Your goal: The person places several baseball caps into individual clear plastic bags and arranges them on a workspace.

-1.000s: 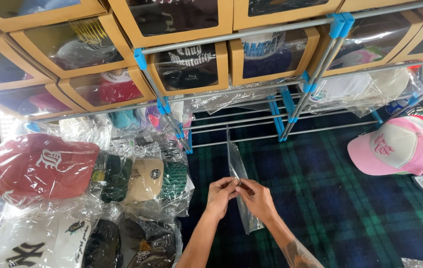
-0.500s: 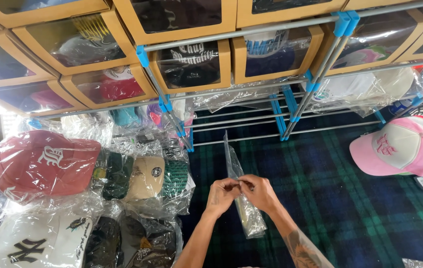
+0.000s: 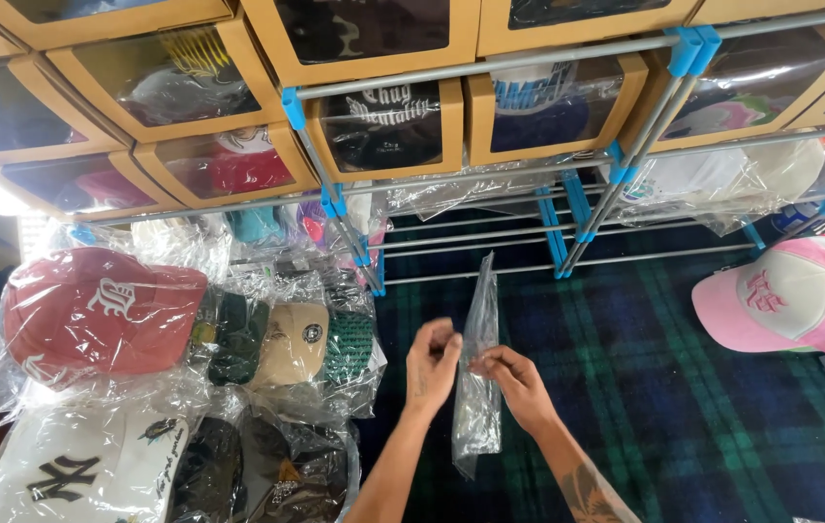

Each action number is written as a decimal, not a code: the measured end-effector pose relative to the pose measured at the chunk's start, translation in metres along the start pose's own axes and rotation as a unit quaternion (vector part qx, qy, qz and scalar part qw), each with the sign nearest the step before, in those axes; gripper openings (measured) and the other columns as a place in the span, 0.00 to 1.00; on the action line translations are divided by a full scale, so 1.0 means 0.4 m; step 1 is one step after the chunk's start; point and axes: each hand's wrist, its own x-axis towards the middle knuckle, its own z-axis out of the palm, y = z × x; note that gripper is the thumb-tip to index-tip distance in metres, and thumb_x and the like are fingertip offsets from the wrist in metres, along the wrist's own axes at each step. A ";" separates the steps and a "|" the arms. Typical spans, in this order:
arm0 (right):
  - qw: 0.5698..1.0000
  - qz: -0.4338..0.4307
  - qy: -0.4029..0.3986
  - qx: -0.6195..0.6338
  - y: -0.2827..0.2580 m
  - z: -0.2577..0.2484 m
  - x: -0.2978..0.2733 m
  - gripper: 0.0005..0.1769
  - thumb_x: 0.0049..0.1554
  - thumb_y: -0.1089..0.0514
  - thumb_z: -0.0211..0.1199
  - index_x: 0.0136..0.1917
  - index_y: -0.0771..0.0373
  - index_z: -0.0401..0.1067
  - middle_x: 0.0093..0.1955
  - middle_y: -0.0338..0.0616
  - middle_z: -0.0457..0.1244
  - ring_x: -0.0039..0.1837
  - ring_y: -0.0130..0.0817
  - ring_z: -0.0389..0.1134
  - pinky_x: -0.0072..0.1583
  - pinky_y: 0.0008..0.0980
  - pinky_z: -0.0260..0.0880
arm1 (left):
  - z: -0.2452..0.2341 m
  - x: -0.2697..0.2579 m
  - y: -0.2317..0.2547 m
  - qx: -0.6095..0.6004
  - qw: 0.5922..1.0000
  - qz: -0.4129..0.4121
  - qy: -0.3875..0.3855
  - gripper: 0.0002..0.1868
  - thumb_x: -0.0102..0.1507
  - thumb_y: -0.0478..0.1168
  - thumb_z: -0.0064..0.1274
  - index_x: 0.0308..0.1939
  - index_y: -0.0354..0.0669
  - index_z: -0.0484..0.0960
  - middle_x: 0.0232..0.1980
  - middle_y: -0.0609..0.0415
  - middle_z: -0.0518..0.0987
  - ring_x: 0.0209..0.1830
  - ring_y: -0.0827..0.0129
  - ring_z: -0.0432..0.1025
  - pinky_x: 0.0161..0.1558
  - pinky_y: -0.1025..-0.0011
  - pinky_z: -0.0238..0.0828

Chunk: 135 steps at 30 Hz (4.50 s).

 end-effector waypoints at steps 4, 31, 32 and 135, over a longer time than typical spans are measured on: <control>0.967 0.007 -0.137 0.212 0.083 -0.064 0.002 0.09 0.59 0.63 0.55 0.43 0.64 0.77 0.63 0.57 0.69 0.65 0.54 0.71 0.61 0.52 0.73 | -0.035 0.098 0.086 0.010 0.984 0.130 -0.121 0.39 0.65 0.63 0.44 0.76 0.50 0.61 0.76 0.47 0.63 0.76 0.55 0.57 0.68 0.57 0.57; 0.983 0.089 0.139 0.077 0.032 -0.133 -0.025 0.12 0.63 0.63 0.51 0.42 0.64 0.75 0.24 0.32 0.54 0.28 0.21 0.50 0.33 0.24 0.47 | -0.079 0.112 0.100 0.258 0.933 0.251 0.016 0.22 0.59 0.54 0.67 0.38 0.44 0.73 0.29 0.56 0.75 0.21 0.70 0.68 0.24 0.71 0.69; 0.982 0.097 0.155 0.040 -0.003 -0.119 -0.031 0.14 0.62 0.63 0.51 0.42 0.64 0.78 0.27 0.35 0.57 0.31 0.24 0.55 0.35 0.25 0.52 | -0.087 0.100 0.125 0.240 0.957 0.158 -0.047 0.21 0.59 0.48 0.71 0.28 0.46 0.72 0.22 0.59 0.75 0.20 0.71 0.69 0.27 0.70 0.67; 0.874 0.239 0.165 -0.389 0.415 -0.299 -0.007 0.22 0.60 0.57 0.48 0.67 0.55 0.66 0.45 0.59 0.71 0.44 0.62 0.69 0.43 0.54 0.64 | 0.037 -0.293 -0.215 0.289 0.822 0.087 -0.484 0.40 0.69 0.61 0.36 0.82 0.62 0.40 0.86 0.50 0.39 0.85 0.50 0.32 0.75 0.38 0.32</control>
